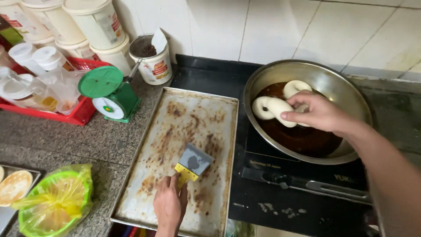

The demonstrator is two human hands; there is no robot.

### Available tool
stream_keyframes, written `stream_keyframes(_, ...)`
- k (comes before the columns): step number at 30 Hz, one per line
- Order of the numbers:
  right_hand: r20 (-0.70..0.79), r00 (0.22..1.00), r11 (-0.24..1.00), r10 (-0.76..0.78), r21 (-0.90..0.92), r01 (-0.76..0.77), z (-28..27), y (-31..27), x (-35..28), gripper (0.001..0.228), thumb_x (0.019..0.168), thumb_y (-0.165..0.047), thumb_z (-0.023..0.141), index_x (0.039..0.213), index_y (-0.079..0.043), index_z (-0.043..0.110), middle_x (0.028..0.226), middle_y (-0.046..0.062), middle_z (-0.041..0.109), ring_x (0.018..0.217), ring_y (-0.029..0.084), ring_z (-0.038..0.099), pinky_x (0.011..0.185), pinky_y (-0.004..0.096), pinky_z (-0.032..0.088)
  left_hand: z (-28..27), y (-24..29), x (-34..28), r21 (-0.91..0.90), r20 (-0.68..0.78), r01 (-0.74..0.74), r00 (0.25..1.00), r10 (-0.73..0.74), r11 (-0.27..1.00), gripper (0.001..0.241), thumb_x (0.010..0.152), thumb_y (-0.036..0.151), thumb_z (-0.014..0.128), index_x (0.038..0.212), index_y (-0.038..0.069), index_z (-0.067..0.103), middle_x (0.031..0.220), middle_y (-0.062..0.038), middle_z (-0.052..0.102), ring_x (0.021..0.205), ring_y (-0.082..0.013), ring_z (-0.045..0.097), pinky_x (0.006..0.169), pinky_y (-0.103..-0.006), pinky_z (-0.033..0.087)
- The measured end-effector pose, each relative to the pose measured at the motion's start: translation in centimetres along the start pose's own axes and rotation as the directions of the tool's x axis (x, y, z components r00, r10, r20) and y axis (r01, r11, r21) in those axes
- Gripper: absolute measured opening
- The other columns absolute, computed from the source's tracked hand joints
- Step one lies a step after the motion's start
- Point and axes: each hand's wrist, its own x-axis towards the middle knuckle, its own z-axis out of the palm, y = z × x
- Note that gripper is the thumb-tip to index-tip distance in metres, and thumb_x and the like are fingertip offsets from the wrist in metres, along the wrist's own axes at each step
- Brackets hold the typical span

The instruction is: Transferring donut dough from a tray to a pan of hot oil on a gas stove and flipping them.

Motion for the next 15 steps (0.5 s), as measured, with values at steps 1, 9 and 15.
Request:
stream_keyframes(1,-0.003,1.000,1.000,0.003,0.001,-0.003,-0.3,0.7,0.0,0.041,0.085,-0.023,0.078,0.121,-0.005,0.074,0.110,0.008,0.074,0.085,0.020,0.066,0.072,0.032,0.052,0.0,0.2,-0.2,-0.001,0.001,-0.004,1.000,0.004,1.000,0.039,0.082,0.028,0.073,0.120,0.020,0.068,0.103,-0.003,0.069,0.084,-0.0285,0.068,0.069,-0.0393,0.056)
stream_keyframes(9,0.131,0.991,0.986,0.013,-0.168,0.009,1.0,10.7,2.8,0.027,0.094,-0.023,0.064,0.102,-0.002,0.079,0.095,0.005,0.074,0.081,0.016,0.064,0.076,0.030,0.051,-0.4,0.7,-2.3,-0.017,0.015,0.033,0.999,-0.033,0.999,0.044,0.081,0.025,0.072,0.124,0.016,0.067,0.110,-0.005,0.069,0.092,-0.0290,0.069,0.074,-0.0402,0.057)
stream_keyframes(15,0.069,0.997,0.828,-0.031,-0.557,0.065,3.4,11.6,3.4,0.025,0.086,-0.037,0.074,0.102,-0.018,0.080,0.116,0.006,0.062,0.116,0.031,0.057,0.102,0.043,0.047,-0.7,1.1,-3.4,0.001,0.101,0.135,0.986,-0.135,0.991,0.041,0.087,0.036,0.070,0.125,0.020,0.068,0.102,-0.003,0.068,0.089,-0.0250,0.069,0.072,-0.0391,0.057)
